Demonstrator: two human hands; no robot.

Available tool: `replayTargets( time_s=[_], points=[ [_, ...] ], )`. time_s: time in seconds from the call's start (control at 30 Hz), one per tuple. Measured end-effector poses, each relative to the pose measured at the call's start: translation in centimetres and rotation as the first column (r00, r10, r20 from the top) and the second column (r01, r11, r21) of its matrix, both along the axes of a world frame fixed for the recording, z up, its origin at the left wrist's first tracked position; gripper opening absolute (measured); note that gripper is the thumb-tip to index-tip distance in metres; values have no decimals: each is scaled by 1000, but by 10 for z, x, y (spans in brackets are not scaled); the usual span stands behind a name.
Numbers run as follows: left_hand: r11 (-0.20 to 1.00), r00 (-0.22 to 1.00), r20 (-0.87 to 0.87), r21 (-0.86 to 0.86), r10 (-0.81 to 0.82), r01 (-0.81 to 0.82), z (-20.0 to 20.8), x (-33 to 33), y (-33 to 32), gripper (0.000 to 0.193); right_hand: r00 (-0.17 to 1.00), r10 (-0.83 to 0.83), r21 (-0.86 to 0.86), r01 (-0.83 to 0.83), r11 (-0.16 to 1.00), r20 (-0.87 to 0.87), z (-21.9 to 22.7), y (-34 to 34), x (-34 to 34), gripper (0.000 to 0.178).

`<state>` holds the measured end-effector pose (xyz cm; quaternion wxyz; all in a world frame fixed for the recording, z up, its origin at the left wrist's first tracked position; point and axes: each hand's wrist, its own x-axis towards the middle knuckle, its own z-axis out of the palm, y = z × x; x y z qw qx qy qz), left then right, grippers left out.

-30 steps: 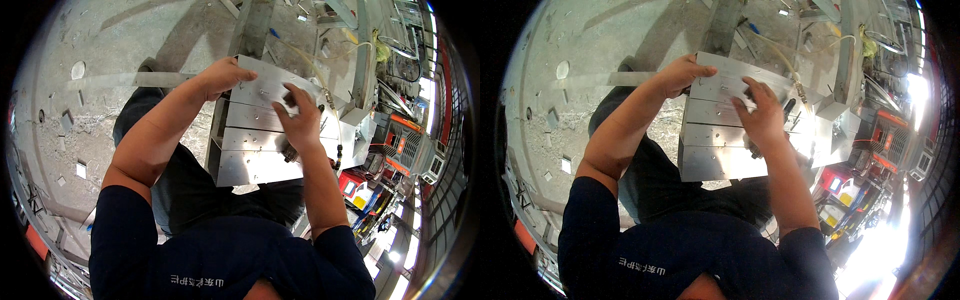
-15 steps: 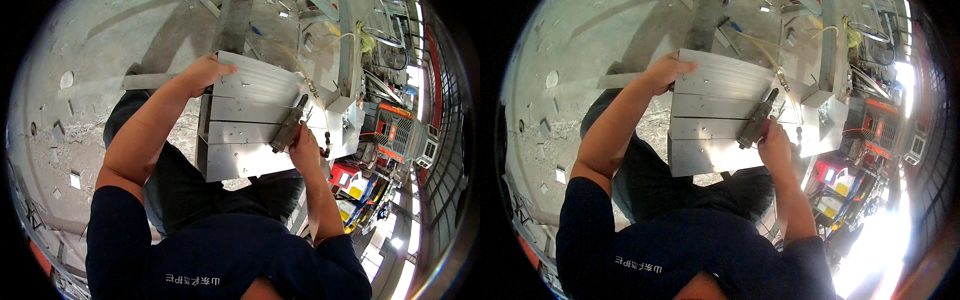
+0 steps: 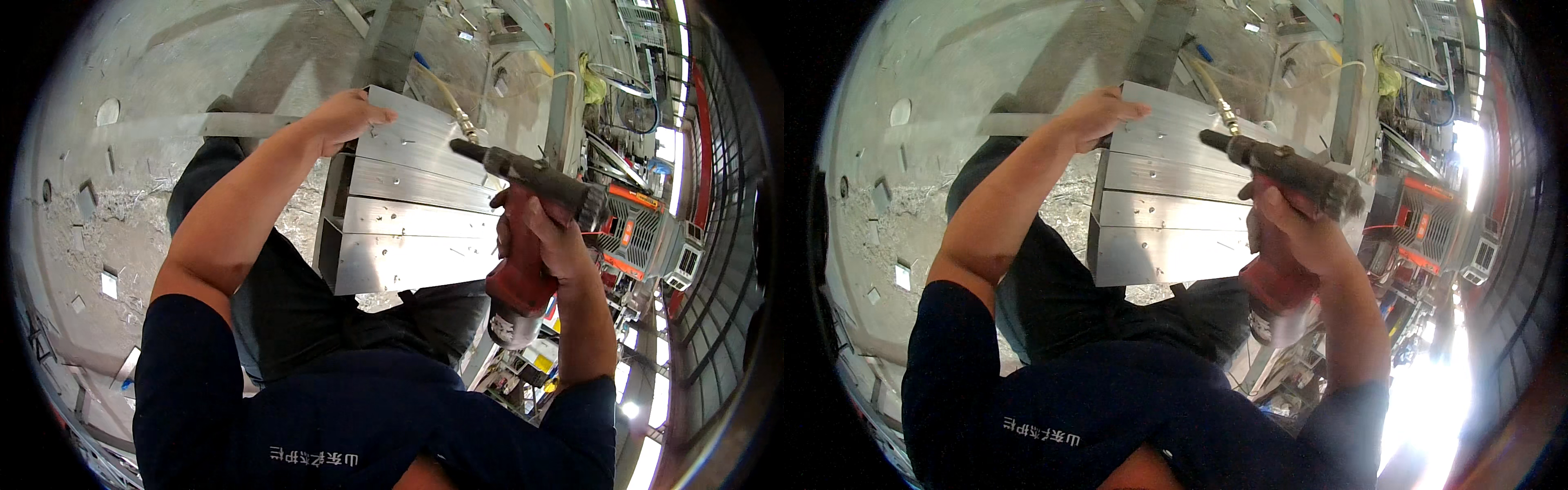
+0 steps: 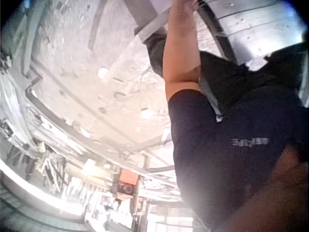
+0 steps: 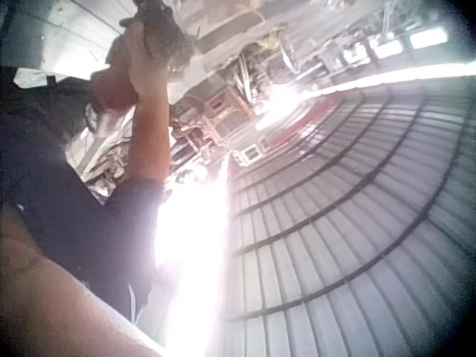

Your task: The person aligns and fastens metal panels using a pneumatic rivet gun. He then positions the assembled panel onto a metal frame, adjusts its placement, and attaches metal brackets to the panel.

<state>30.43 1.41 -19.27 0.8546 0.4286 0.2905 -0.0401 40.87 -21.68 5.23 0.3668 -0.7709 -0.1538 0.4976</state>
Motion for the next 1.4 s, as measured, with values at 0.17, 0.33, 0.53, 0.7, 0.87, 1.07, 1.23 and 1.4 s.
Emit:
replayTargets(
  time_s=[0.17,0.33,0.53,0.7,0.87,1.07,1.23,1.4],
  points=[
    [999,1000,20,29,-23,23,-16,3,0,54,1000,-28,-140,28,990,7,2,37,-22,39],
    [999,999,33,19,-43,43,1,0,-1,53,996,86,-158,-79,984,37,-6,30,-13,40],
    [994,1000,-28,104,-12,15,-1,4,0,50,652,665,-561,-418,715,363,23,55,-12,39],
    [1000,1000,23,11,-3,3,13,-2,1,48,587,726,-592,-459,663,358,24,60,4,38],
    [999,998,55,-7,-37,38,12,-2,3,49,893,391,-433,-269,861,222,12,59,13,30],
    [998,998,0,3,-69,69,-2,7,0,56,925,375,-268,-347,899,57,-1,65,22,28],
    [996,996,19,21,-82,81,11,-2,4,51,926,375,-342,-336,878,50,-1,78,21,22],
    [994,994,32,28,-106,105,5,0,3,55,939,344,-233,-334,914,6,-4,73,22,19]
  ],
)
